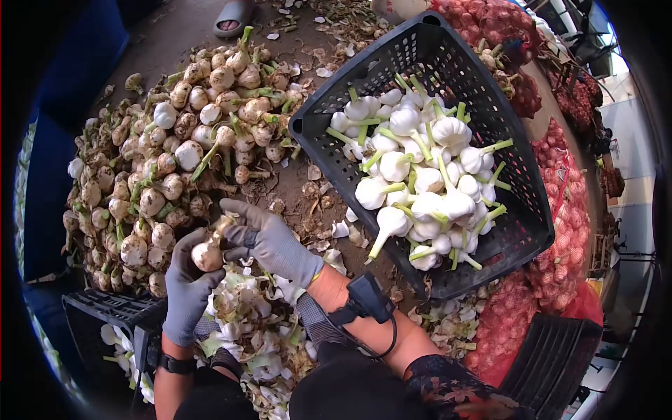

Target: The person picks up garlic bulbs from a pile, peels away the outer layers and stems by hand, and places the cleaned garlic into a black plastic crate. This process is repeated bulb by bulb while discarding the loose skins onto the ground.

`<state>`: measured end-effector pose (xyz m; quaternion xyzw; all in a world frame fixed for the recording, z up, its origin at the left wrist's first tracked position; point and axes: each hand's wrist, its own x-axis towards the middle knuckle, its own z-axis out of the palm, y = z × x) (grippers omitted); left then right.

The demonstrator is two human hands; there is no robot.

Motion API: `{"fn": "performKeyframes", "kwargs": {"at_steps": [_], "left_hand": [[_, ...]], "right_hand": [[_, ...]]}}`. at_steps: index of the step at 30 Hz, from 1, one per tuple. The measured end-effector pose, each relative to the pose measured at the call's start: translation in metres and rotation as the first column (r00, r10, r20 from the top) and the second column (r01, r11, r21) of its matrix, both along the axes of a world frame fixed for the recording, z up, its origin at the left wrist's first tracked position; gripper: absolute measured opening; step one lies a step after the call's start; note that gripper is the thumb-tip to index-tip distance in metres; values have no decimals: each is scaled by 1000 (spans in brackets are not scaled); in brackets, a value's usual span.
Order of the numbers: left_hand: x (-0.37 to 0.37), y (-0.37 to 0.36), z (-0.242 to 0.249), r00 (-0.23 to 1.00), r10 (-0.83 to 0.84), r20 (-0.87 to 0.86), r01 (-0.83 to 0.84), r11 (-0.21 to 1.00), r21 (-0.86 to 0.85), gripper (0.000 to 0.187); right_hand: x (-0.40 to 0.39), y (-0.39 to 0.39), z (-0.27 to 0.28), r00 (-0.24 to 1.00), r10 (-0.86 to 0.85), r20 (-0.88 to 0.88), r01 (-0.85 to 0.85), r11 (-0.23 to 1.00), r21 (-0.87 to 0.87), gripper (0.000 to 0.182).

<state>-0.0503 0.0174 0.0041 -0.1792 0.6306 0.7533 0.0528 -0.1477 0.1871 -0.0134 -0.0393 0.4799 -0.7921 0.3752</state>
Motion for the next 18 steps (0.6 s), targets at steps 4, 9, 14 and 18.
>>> {"fn": "performKeyframes", "kwargs": {"at_steps": [4,9,14,18], "left_hand": [[1,16,27,991,-126,-55,116,982,-151,62],[6,10,26,997,-72,29,73,996,-41,67],[12,1,26,998,-62,31,62,998,3,72],[20,-10,18,995,-84,57,64,955,289,70]], "right_hand": [[11,7,6,970,191,-153,-147,955,257,36],[26,4,19,981,178,-76,-144,932,334,41],[25,3,26,968,252,12,-231,865,446,17],[30,2,31,797,346,-495,68,763,643,11]]}}
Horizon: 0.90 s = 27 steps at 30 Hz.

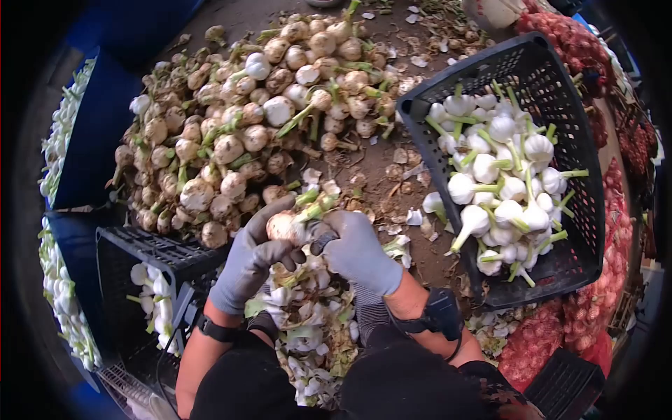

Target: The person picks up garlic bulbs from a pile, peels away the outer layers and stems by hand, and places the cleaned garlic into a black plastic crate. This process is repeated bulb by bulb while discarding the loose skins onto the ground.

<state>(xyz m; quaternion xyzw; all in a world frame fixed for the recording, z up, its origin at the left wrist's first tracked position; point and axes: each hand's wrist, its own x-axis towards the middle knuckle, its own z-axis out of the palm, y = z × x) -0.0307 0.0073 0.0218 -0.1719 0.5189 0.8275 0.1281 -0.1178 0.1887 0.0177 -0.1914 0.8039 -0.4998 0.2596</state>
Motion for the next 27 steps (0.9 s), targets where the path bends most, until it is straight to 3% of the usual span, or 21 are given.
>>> {"fn": "performKeyframes", "kwargs": {"at_steps": [3,4,5,7,8,9,11,12,13,15,16,17,19,20,21,23,24,25,27], "left_hand": [[-1,7,-1,996,85,-26,-76,966,246,75],[-2,4,-2,997,57,49,-69,949,309,77],[-2,2,-4,993,69,97,-98,935,342,79],[-5,10,0,988,147,37,-150,982,117,74],[-6,9,8,996,89,19,-88,996,-22,79],[-6,9,10,996,87,24,-86,996,-21,79],[-5,9,12,999,-27,34,34,977,-212,77],[5,3,-9,997,-33,76,54,954,-294,60],[4,-5,-8,997,-30,75,51,954,-296,60],[-3,-17,-6,996,34,86,9,889,-457,46],[-7,-13,-8,993,118,2,-88,750,-656,44],[-6,-10,-6,988,148,-41,-144,800,-582,49],[-4,-8,-5,900,-234,-369,-184,563,-806,52],[-5,-5,0,919,-256,-300,-130,523,-842,53],[-4,-8,-3,918,-258,-300,-129,521,-844,53],[0,-14,-12,987,-145,-66,84,827,-556,49],[2,-12,-10,998,12,64,8,950,-312,43],[0,-12,3,992,2,130,23,981,-192,39],[2,-7,3,1000,23,3,-23,1000,17,40]], "right_hand": [[6,0,0,910,55,-410,-30,997,67,9],[7,-3,-8,834,86,-546,-36,994,102,9],[9,-5,-9,837,88,-540,-49,995,86,9],[8,-8,1,996,-37,-83,17,974,-224,17],[12,-12,-15,905,-30,424,222,884,-412,24],[9,-10,-15,903,-32,428,226,884,-409,24],[-1,-9,-15,870,-7,493,74,991,-116,26],[0,-10,-19,915,27,402,32,990,-139,31],[4,-10,-19,916,31,401,29,989,-142,31],[20,-7,-16,766,129,630,58,962,-267,23],[24,-7,-1,681,192,707,83,938,-336,26],[23,-7,-6,680,196,706,77,939,-335,26],[23,-11,-18,954,88,286,-41,986,-164,27],[15,-8,-20,896,159,415,-79,976,-204,27],[14,-6,-20,897,158,414,-77,976,-206,27],[15,0,-21,974,217,69,-223,970,97,42],[11,5,-24,973,218,69,-224,969,99,42],[5,11,-27,978,204,-46,-188,955,230,40],[-3,15,-34,937,214,-275,-70,888,454,35]]}}
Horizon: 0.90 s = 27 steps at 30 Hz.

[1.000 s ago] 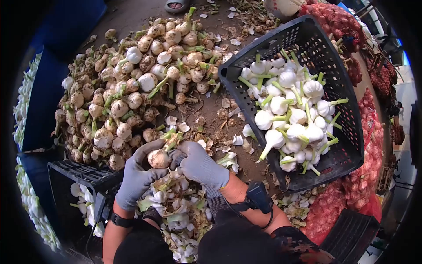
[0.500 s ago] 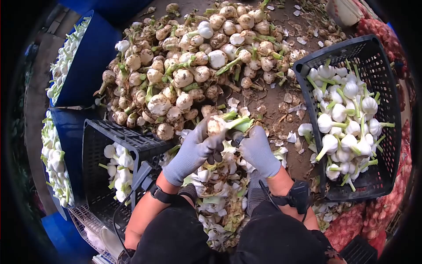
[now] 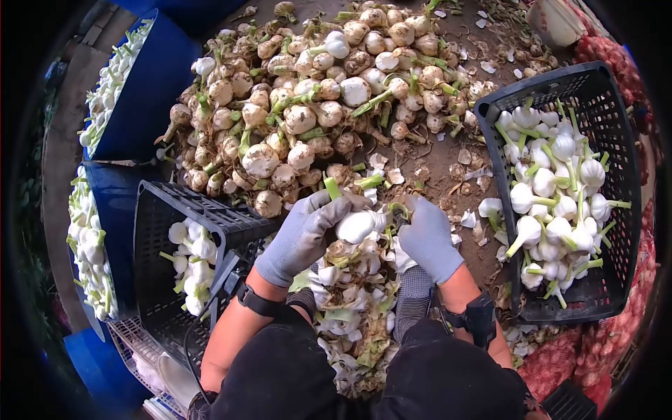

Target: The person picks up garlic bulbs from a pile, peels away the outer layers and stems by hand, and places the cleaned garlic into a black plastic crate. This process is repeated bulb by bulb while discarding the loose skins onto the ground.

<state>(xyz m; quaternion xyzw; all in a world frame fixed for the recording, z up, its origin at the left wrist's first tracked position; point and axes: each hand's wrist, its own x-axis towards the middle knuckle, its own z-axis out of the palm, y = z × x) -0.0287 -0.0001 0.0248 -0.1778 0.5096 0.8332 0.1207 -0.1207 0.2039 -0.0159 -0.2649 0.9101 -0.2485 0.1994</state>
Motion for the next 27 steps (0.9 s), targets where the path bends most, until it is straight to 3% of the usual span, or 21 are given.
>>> {"fn": "performKeyframes", "kwargs": {"at_steps": [2,3,4,5,6,7,8,10,11,12,13,14,15,16,17,18,19,20,21,24,27], "left_hand": [[-3,1,-2,991,118,-62,-100,966,239,40],[-6,-1,2,984,171,-58,-149,951,273,45],[-6,-2,-4,963,260,-73,-213,898,386,45],[-8,-3,-5,943,321,-84,-267,886,378,44],[-7,-5,-7,922,378,-86,-322,870,373,43],[-4,-10,-20,885,466,-12,-398,769,501,40],[-3,-15,-28,866,499,27,-437,730,526,42],[-12,-13,-18,902,431,30,-386,772,504,44],[-22,-2,-7,942,333,-41,-283,854,437,50],[-38,15,23,966,232,-110,-179,915,361,56],[-49,27,52,944,-120,-307,32,960,-277,71],[-57,31,76,940,-117,-320,28,963,-268,71],[-65,33,98,929,-10,-371,-18,997,-71,72],[-75,34,109,910,95,-403,-48,991,124,73],[-77,22,107,898,182,-401,-170,983,66,68],[-76,5,101,876,269,-401,-290,957,8,63],[-72,-2,90,862,316,-397,-334,942,24,56],[-66,-6,77,879,320,-353,-332,943,28,53],[-61,-7,58,917,286,-278,-281,958,60,51],[-41,-1,3,984,179,4,-175,966,-192,45],[-23,-3,-36,994,104,39,-83,930,-357,44]], "right_hand": [[12,2,6,983,176,56,-182,973,139,30],[21,6,0,954,279,111,-296,936,191,26],[32,11,2,881,397,257,-440,888,137,22],[42,14,5,769,508,389,-571,819,59,19],[51,13,14,565,602,565,-705,708,-49,17],[62,16,13,415,688,595,-766,618,-180,24],[68,25,5,350,728,589,-670,634,-386,28],[50,15,25,382,419,824,-459,860,-225,27],[47,16,4,653,576,493,-649,760,-28,25],[38,8,10,722,527,448,-626,773,101,32],[38,6,14,747,503,435,-562,827,8,34],[37,4,17,768,479,424,-491,866,-89,36],[32,-2,18,704,504,501,-451,862,-233,42],[19,-5,20,659,436,612,-306,900,-312,46],[6,-8,11,820,383,425,-246,907,-343,43],[-19,-15,-3,953,256,164,-199,933,-299,41],[-44,-24,-12,997,4,74,10,982,-189,36],[-71,-33,-35,974,-55,-218,65,997,38,30],[-96,-44,-58,952,-62,-300,160,937,312,29],[-115,-55,-106,911,-119,-395,306,837,454,32],[-117,-44,-106,956,-102,-274,190,929,317,24]]}}
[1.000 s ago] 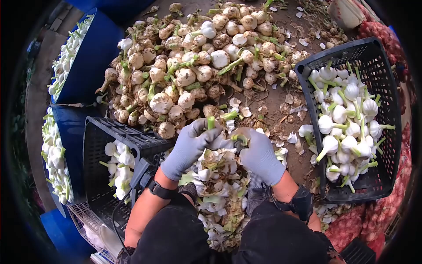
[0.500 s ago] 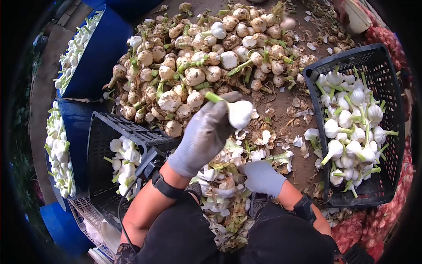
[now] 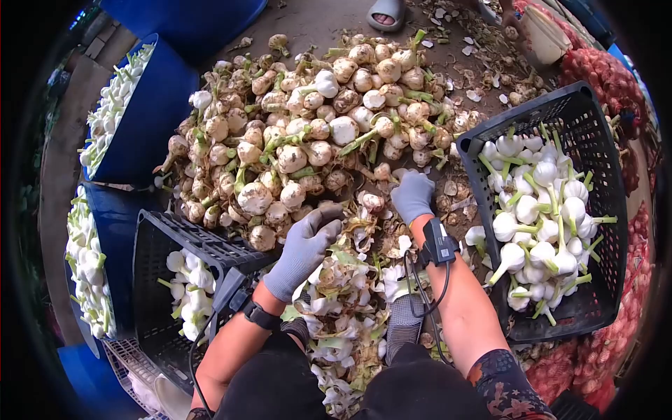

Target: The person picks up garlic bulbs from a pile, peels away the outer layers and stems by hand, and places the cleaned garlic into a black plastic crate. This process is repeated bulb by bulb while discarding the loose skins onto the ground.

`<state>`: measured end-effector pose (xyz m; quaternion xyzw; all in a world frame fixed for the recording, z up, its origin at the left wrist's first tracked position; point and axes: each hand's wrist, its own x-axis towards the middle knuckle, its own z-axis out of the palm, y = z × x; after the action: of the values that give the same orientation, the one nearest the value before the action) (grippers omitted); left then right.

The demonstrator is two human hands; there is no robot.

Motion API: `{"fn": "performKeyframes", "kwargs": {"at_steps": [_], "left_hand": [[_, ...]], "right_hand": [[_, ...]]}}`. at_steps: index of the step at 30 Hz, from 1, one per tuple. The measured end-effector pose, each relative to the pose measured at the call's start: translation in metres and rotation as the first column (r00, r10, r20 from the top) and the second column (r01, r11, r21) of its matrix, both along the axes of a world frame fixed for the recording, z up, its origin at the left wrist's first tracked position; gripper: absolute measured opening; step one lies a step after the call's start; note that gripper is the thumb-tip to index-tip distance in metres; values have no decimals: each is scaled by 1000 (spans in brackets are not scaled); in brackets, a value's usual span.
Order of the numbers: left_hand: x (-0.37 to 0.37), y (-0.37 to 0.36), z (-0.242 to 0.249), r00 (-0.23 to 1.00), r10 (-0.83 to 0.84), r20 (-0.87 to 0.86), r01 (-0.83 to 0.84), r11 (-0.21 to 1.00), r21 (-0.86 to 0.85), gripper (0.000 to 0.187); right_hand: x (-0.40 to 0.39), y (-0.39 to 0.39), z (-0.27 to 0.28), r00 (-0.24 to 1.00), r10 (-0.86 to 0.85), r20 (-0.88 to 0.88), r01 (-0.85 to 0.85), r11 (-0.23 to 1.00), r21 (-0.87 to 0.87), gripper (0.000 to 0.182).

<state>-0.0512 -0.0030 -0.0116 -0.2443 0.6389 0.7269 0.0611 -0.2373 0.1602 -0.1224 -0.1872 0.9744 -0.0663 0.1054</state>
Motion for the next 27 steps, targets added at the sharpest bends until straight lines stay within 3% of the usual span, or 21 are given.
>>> {"fn": "performKeyframes", "kwargs": {"at_steps": [1,3,4,5,6,7,8,9,10,11,12,13,14,15,17,21,23,24,25,26,27], "left_hand": [[2,-1,-7,1000,-18,-4,18,999,-46,45],[3,6,-14,999,-23,-37,7,922,-387,51],[0,8,-10,974,-127,-189,-8,809,-588,56],[-5,12,7,950,-207,-234,-9,730,-683,59],[-4,7,0,942,-262,-208,101,815,-571,59],[-2,4,-8,927,-321,-194,210,872,-441,59],[1,6,-11,961,-204,-189,170,969,-180,56],[0,12,13,986,-95,-138,90,995,-40,54],[3,12,12,983,-95,-160,69,985,-161,54],[4,11,12,979,-97,-182,43,959,-279,54],[4,11,16,979,-96,-181,43,959,-279,54],[4,12,24,967,-190,-172,97,892,-441,55],[5,12,28,949,-281,-144,146,796,-588,57],[6,11,26,951,-278,-139,147,797,-586,57],[6,8,20,981,-172,-88,124,909,-397,58],[7,5,18,986,-131,-105,96,952,-289,59],[6,5,26,997,-66,-41,67,997,32,55],[9,0,21,980,-173,-93,165,982,-95,58],[10,1,22,980,-175,-94,166,981,-97,58],[12,4,24,993,-81,-91,99,972,213,65],[14,5,25,998,10,-58,20,865,501,72]], "right_hand": [[8,1,13,1000,8,6,-8,1000,4,24],[38,13,45,999,29,-29,-35,964,-265,20],[55,16,60,999,38,-18,-41,964,-263,20],[73,17,76,988,133,73,-80,865,-495,21],[88,18,91,961,239,139,-77,712,-698,23],[100,19,105,944,312,105,-117,614,-781,28],[103,16,118,851,273,448,330,385,-862,23],[105,14,126,620,333,710,721,115,-683,20],[106,17,124,620,333,710,721,114,-683,20],[105,21,121,604,381,700,690,190,-699,19],[105,22,122,583,426,692,651,264,-712,24],[106,20,125,580,425,695,654,267,-708,24],[108,14,129,576,362,733,626,381,-680,29],[109,8,133,575,298,762,593,490,-639,34],[109,2,134,544,268,795,625,504,-597,39],[112,4,138,530,316,787,630,474,-615,26],[115,5,139,577,298,760,634,424,-647,17],[116,6,131,578,297,760,634,422,-647,17],[118,8,117,758,230,610,421,542,-727,15],[119,11,108,891,194,411,192,658,-728,13],[121,12,110,890,195,411,192,658,-728,13]]}}
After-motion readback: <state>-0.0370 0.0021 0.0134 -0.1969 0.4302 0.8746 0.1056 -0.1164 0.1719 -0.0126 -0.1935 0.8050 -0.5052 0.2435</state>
